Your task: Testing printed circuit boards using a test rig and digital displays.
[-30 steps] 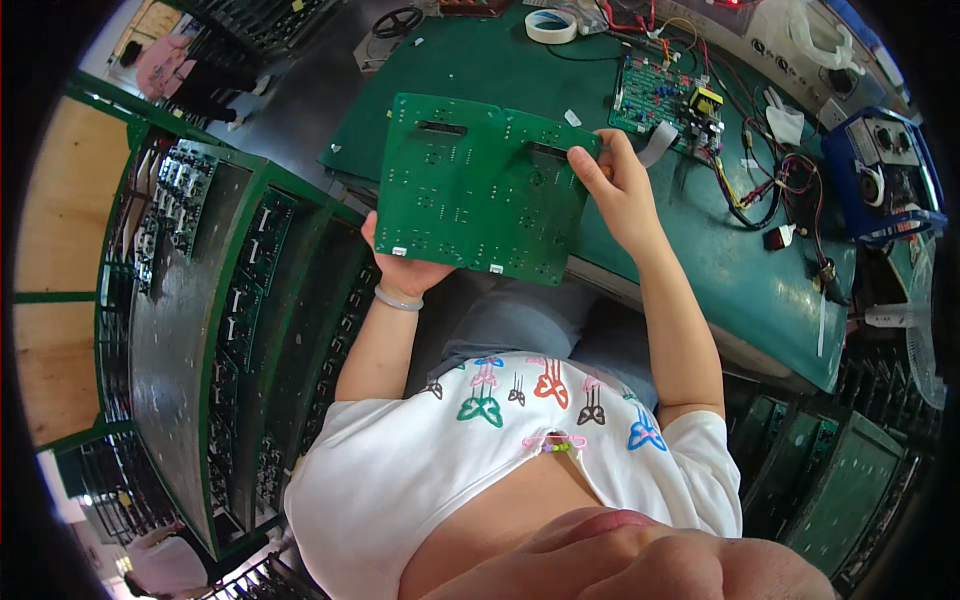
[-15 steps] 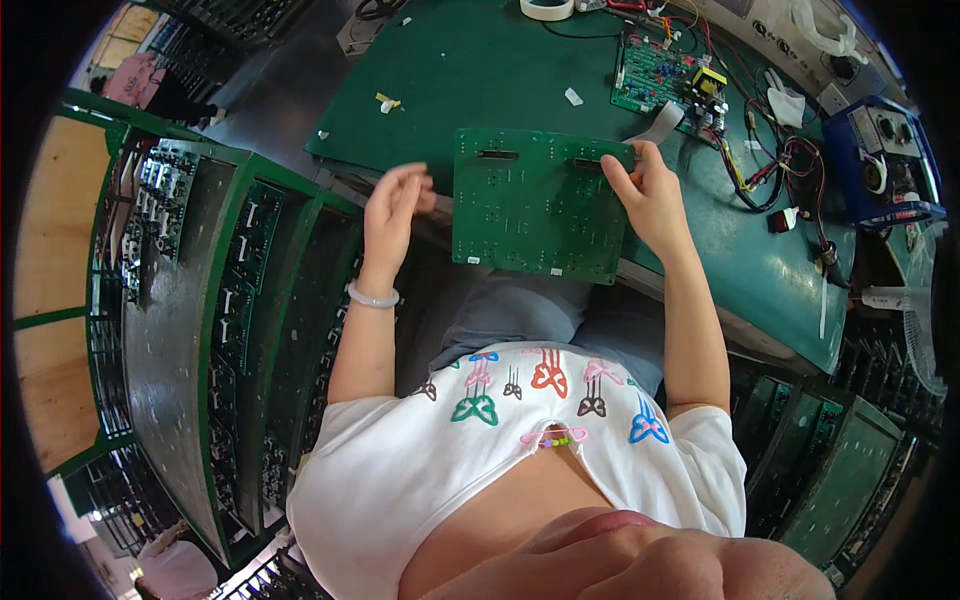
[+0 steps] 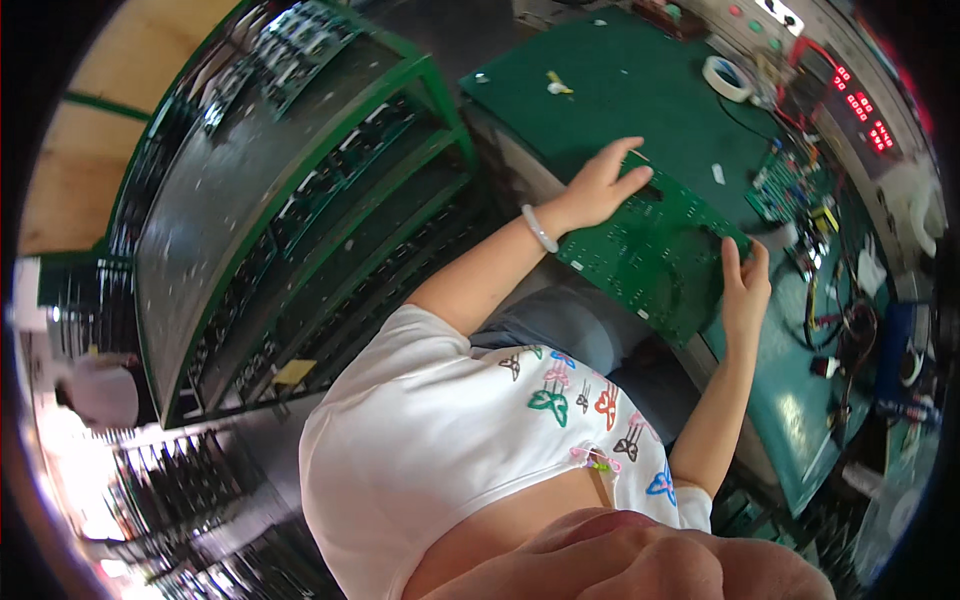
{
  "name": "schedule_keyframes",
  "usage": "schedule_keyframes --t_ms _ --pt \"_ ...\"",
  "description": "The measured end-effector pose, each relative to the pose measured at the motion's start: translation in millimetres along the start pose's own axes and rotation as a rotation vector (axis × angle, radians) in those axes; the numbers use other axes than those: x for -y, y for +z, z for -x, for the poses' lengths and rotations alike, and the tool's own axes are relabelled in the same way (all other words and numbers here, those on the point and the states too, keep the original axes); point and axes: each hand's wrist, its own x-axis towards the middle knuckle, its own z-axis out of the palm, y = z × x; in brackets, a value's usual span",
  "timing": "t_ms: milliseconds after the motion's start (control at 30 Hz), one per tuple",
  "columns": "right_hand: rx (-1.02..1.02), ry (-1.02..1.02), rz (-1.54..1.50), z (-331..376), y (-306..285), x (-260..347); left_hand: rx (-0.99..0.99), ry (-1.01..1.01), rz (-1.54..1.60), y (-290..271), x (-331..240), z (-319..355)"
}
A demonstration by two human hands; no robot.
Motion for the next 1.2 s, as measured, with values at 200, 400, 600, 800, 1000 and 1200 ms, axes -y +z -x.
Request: schedule_keyframes --t_ms 200,400,600,800,1000,1200 --pt "0.132 0.138 -0.347 -10.4 3.7 -18.7 0.050 -0.082 0.290 -4.5 10.5 1.4" --pt "0.019 0.001 0.093 -9.1 7.0 11.2 -0.040 -0.079 0.091 -4.8 -13.2 -4.7" --pt "-0.076 0.050 0.293 -9.6 9.2 30.0 -0.079 -0.115 0.022 -4.6 -15.1 -7.6" --pt "-0.182 0.093 0.597 -5.1 19.5 47.9 -0.153 -0.075 -0.089 6.6 -25.5 -6.5" --pt "0.081 0.047 0.117 -4.3 -1.7 19.2 -0.024 -0.094 0.081 -12.7 -3.9 -11.2" --pt "0.129 -0.059 -0.062 20.7 -15.7 7.1 0.150 -0.238 0.215 -21.2 -21.0 -3.7"
